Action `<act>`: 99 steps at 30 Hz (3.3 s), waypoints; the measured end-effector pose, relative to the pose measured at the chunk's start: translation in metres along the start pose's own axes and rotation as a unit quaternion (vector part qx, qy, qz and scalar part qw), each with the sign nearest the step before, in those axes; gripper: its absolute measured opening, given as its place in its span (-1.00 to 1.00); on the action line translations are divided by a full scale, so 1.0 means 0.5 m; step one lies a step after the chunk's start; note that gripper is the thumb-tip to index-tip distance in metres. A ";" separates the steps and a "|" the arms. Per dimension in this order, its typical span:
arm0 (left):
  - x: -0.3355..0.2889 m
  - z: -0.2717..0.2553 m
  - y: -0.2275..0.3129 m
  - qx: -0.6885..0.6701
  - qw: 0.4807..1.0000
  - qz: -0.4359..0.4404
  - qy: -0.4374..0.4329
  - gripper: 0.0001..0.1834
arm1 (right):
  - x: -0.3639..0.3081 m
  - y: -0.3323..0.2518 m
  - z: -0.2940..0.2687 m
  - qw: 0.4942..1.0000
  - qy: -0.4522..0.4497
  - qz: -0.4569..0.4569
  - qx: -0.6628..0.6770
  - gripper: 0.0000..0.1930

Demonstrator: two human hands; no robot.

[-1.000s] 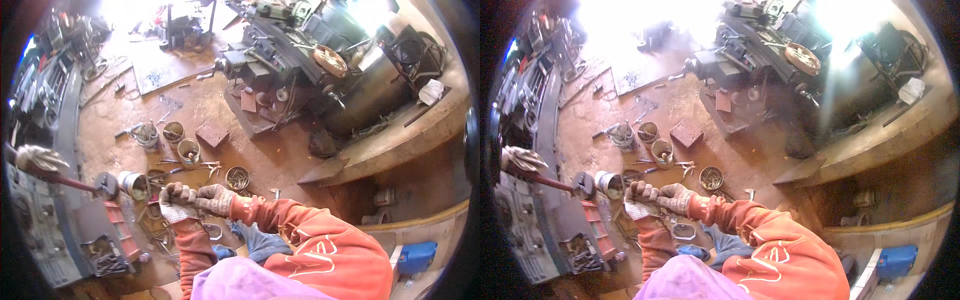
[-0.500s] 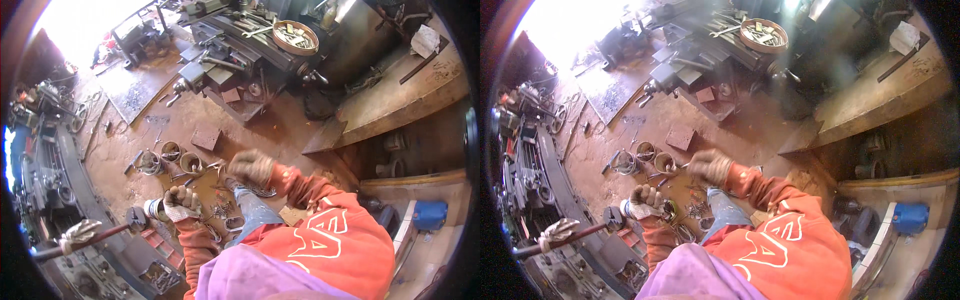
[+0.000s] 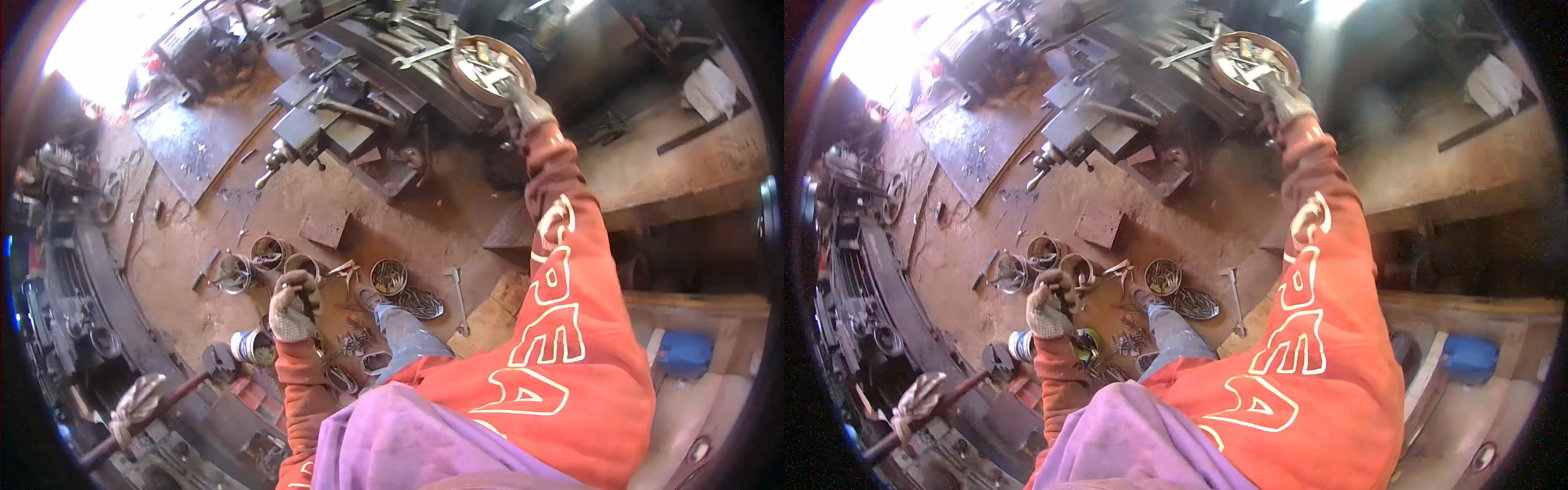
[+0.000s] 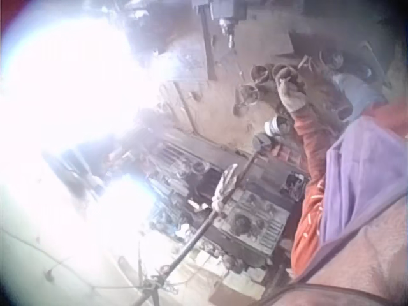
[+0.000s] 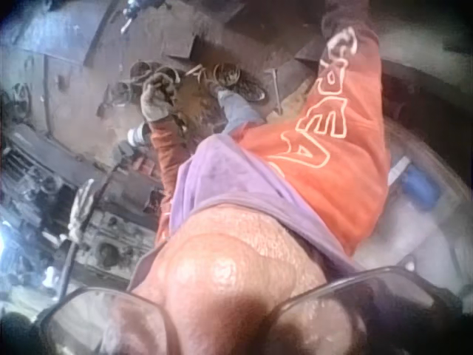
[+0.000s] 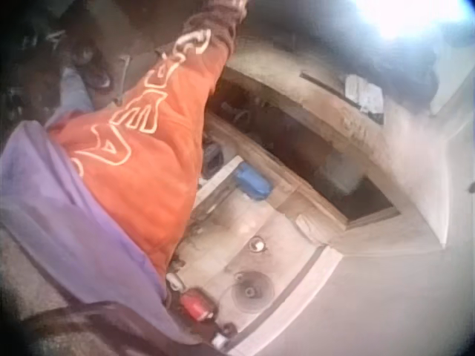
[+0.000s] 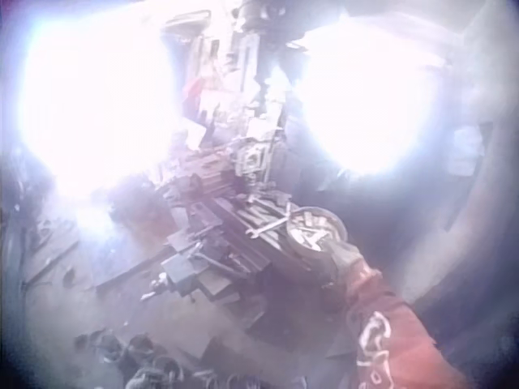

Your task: The person sits on the floor and sorts through various metal bolts, nuts, and tool bits, moving them between different metal containers and placing them onto the ground.

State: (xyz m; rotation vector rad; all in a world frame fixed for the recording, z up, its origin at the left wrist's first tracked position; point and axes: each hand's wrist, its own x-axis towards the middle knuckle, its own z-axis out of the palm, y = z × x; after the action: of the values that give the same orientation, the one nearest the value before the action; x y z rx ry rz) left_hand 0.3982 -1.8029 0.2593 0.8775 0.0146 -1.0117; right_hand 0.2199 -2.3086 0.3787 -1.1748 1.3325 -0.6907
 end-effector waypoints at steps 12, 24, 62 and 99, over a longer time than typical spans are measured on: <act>0.063 0.051 -0.009 -0.166 0.986 0.011 0.009 -0.53 | -0.362 0.278 0.230 0.732 -0.367 0.369 0.440 -0.17; -0.005 0.061 -0.016 -0.351 0.935 -0.009 -0.049 -0.21 | -0.445 0.319 0.265 0.684 -0.424 0.424 0.416 -0.10; 0.040 -0.079 -0.083 -0.148 0.980 -0.081 0.107 -0.84 | -0.288 0.421 0.292 0.811 -0.412 0.321 0.264 -0.92; 1.548 0.108 0.988 0.635 0.714 0.294 0.021 -0.72 | -0.039 0.235 0.695 0.896 -0.030 0.273 0.348 -0.85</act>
State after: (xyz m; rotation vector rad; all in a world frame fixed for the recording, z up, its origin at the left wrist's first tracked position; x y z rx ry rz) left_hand 1.1776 -2.2890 0.3039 1.9880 -0.9832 -0.2497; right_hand 0.5219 -2.1678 0.2242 -0.2201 1.1356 -0.6237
